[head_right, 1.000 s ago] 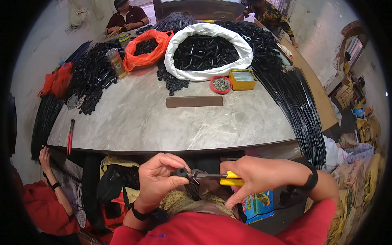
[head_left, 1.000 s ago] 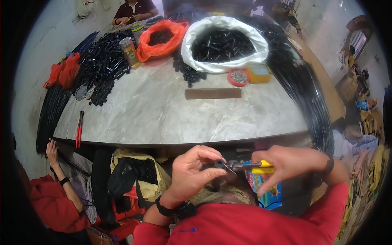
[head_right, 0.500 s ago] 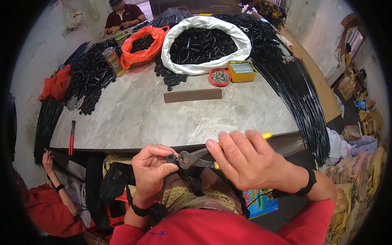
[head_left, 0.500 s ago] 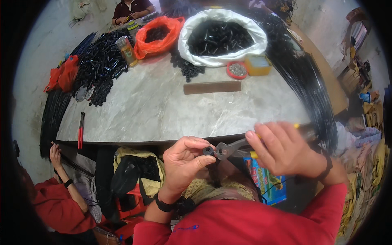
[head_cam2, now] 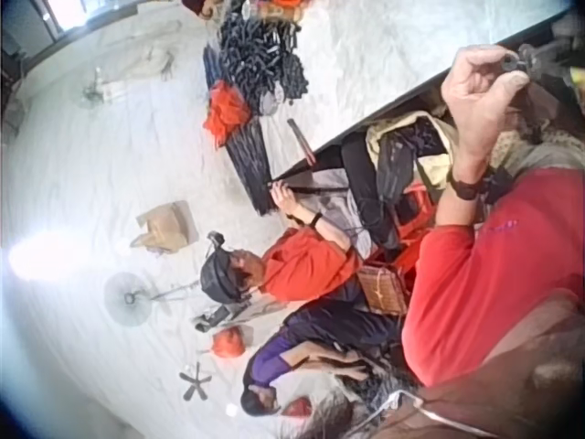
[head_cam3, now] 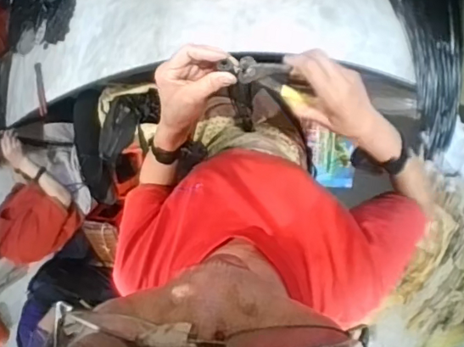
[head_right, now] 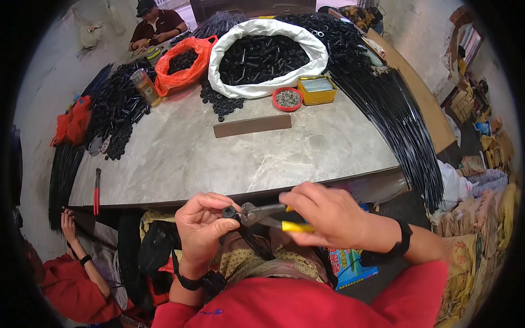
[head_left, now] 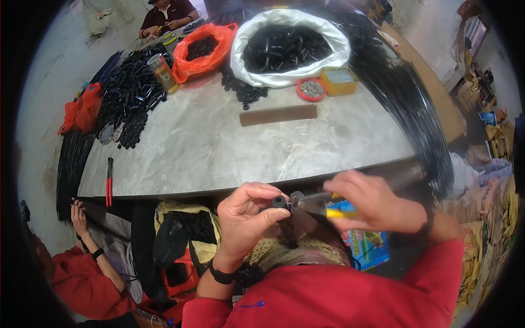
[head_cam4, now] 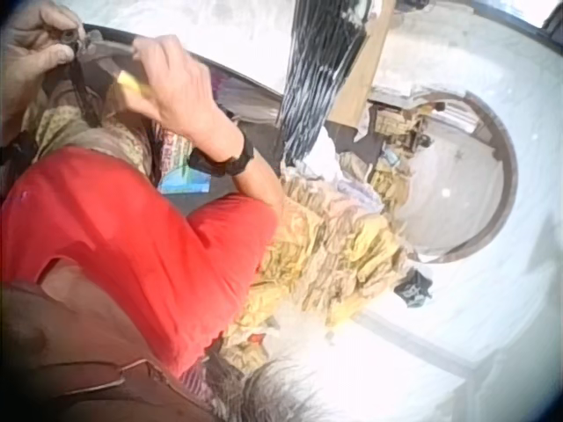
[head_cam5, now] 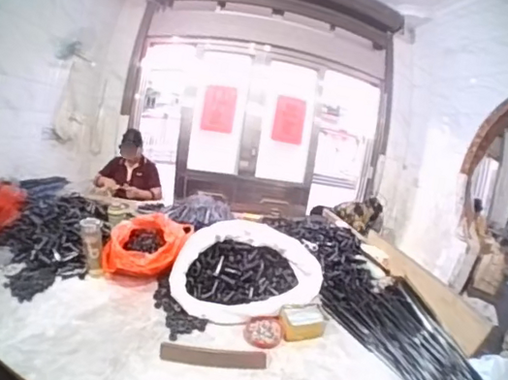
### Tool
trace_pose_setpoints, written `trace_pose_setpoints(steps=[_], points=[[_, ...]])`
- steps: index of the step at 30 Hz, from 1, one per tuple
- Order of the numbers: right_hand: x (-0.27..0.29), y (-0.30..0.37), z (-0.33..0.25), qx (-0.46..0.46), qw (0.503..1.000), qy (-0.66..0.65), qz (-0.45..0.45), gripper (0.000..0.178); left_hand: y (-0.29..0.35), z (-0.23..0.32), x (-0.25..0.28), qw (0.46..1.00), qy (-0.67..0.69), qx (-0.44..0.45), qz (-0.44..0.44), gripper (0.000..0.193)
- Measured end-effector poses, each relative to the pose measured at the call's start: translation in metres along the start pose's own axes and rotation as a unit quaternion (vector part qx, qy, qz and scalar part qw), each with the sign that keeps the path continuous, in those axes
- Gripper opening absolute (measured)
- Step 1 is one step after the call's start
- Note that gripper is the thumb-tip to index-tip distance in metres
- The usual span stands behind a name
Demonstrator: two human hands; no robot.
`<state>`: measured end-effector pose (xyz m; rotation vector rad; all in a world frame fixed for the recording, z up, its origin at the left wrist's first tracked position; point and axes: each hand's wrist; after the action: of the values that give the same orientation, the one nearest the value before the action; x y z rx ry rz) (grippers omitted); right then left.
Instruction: Assembling umbrella ribs and frames using pliers and metal pins in a workshop setting.
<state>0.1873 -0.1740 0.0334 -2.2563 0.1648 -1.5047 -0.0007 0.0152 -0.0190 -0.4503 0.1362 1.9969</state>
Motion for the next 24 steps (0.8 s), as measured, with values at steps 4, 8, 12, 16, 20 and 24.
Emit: trace_pose_setpoints(steps=[4, 8, 12, 16, 20, 24], points=[[0.009, 0.003, -0.01, 0.044, 0.959, 0.277, -0.026, 0.071, 0.0, 0.0, -0.003, 0.999, -0.024, -0.016, 0.014, 0.029], [0.001, 0.015, -0.016, -0.083, 0.991, 0.081, -0.071, 0.04, -0.004, -0.001, -0.008, 0.999, -0.041, -0.02, 0.013, 0.03], [0.019, 0.0, -0.009, -0.368, 0.75, -0.497, -0.234, 0.04, -0.003, 0.0, -0.006, 0.999, -0.027, -0.008, -0.03, 0.029], [0.002, 0.008, -0.016, -0.266, 0.891, -0.354, -0.099, 0.034, -0.004, -0.001, -0.004, 1.0, -0.021, -0.005, -0.02, 0.03], [-0.011, 0.015, -0.01, 0.076, 0.977, 0.19, 0.056, 0.062, -0.003, -0.004, -0.001, 1.0, -0.01, -0.004, -0.001, 0.03], [-0.014, 0.017, -0.015, 0.034, 0.948, 0.316, 0.011, 0.062, 0.001, -0.003, -0.005, 1.0, -0.021, -0.001, 0.017, 0.029]])
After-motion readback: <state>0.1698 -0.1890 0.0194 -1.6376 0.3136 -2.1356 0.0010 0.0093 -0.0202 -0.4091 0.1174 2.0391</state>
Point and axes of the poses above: each hand's wrist, its own y-axis away from the middle knuckle, its own x-axis out of the back of the hand, z = x × y, and after that the axes turned 9 degrees about x, right-handed
